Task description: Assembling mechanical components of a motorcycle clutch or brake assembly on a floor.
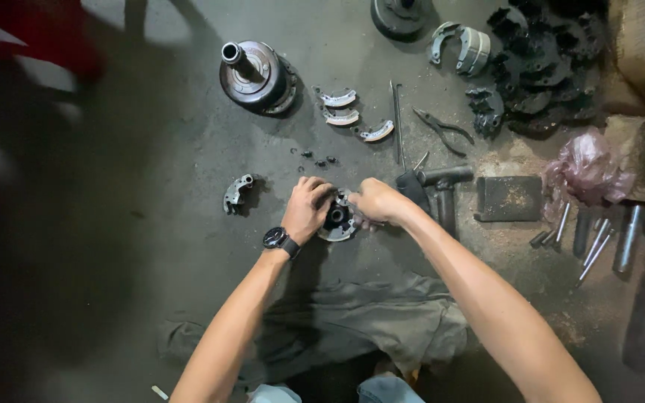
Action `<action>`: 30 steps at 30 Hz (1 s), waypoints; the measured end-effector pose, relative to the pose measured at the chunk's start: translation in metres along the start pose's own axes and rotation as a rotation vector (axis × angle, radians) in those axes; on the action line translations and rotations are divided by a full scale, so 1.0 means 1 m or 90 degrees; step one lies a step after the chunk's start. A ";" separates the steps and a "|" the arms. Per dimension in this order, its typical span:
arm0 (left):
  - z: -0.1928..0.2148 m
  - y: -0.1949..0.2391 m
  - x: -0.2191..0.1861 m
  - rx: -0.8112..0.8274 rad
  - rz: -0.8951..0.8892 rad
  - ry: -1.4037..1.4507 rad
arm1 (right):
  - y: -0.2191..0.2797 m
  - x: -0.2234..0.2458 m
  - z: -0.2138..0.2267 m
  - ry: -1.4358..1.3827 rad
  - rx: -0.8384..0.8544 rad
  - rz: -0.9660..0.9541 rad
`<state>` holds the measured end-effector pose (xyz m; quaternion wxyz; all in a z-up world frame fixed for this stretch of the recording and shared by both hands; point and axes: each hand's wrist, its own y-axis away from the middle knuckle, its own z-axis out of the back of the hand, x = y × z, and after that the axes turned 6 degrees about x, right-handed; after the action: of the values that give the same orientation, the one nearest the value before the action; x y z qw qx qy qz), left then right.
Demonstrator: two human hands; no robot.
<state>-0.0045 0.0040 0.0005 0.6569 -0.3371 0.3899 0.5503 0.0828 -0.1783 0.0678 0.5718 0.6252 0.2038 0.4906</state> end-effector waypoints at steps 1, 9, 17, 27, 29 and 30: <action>0.003 0.002 -0.007 0.001 -0.004 -0.001 | 0.006 0.001 0.005 -0.001 -0.003 0.001; 0.017 0.024 -0.070 0.159 0.101 -0.277 | 0.038 0.026 -0.016 -0.088 -0.365 0.217; 0.011 0.027 -0.062 0.135 0.065 -0.261 | -0.006 -0.017 -0.043 0.146 -0.382 0.298; 0.031 0.009 -0.002 -0.063 0.075 -0.238 | 0.092 0.014 -0.009 -0.089 -0.500 0.414; 0.034 -0.006 0.018 -0.046 0.096 -0.227 | 0.091 0.007 -0.011 -0.139 -0.480 0.399; 0.036 -0.015 0.027 -0.031 0.117 -0.215 | 0.091 0.005 -0.011 -0.189 -0.459 0.384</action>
<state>0.0179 0.0457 -0.0062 0.6518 -0.2183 0.2898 0.6660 0.0482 -0.1926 0.1514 0.6068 0.4819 -0.2526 0.5794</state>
